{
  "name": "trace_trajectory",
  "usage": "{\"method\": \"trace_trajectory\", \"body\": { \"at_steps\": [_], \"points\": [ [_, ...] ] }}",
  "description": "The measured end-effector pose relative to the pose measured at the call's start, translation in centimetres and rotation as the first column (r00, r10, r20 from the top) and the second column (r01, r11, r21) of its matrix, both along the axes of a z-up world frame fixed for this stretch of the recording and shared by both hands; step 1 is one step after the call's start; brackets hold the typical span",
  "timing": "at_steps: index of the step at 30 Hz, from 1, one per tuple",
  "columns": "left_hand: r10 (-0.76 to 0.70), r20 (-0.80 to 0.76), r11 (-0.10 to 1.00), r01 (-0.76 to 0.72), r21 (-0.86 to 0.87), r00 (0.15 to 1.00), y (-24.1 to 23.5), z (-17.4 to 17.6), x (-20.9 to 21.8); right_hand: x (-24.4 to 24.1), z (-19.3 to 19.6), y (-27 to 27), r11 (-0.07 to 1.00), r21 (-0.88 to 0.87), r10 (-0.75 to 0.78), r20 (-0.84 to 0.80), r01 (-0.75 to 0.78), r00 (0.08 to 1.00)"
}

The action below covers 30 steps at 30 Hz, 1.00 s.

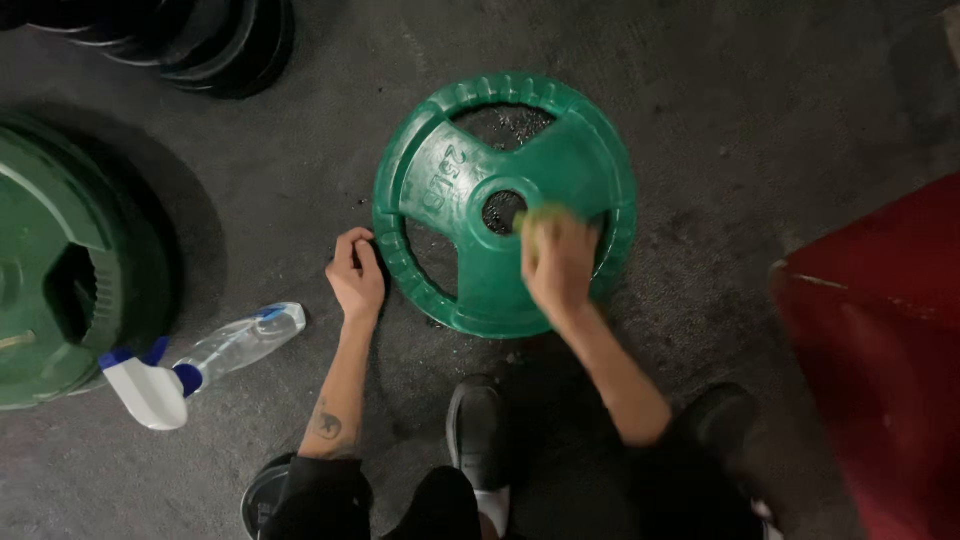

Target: The person wipes a green weight plate on the floor using a yellow cloth. They scrub the surface and edges of the plate, then lift and turn it over to clean the other side.

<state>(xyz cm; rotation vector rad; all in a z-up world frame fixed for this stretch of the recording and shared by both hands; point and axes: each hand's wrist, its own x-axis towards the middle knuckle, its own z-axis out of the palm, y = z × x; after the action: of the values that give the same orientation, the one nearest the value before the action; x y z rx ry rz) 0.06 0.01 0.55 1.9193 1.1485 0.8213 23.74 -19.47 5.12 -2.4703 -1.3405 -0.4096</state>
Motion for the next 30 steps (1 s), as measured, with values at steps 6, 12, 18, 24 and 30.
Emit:
{"method": "trace_trajectory", "body": {
  "at_steps": [6, 12, 18, 24, 30],
  "points": [
    [0.035, 0.023, 0.999, -0.035, 0.012, 0.999, -0.3, 0.2, 0.3, 0.7, 4.6, 3.7, 0.995, 0.095, -0.006, -0.082, 0.014, 0.997],
    [0.02, 0.027, 0.999, -0.019, -0.03, 0.999, -0.2, -0.4, 0.0, -7.7, 3.6, -3.0, 0.858, 0.098, 0.513, -0.143, -0.504, 0.846],
    [0.0, -0.029, 1.0, 0.0, 0.001, 1.0, -0.1, 0.7, 0.3, -1.4, -0.7, 7.9, 0.875, 0.108, 0.47, 0.038, -0.471, 0.882],
    [-0.022, -0.015, 0.999, 0.023, 0.044, 1.0, -0.2, 1.4, 0.4, -1.6, 2.3, 13.3, 0.953, 0.08, 0.298, -0.082, -0.291, 0.951],
    [0.008, -0.032, 1.0, -0.008, 0.008, 0.999, -0.1, 0.0, 0.0, -8.2, 3.0, 2.2, 0.929, 0.008, 0.362, -0.221, -0.369, 0.906]
  ]
}}
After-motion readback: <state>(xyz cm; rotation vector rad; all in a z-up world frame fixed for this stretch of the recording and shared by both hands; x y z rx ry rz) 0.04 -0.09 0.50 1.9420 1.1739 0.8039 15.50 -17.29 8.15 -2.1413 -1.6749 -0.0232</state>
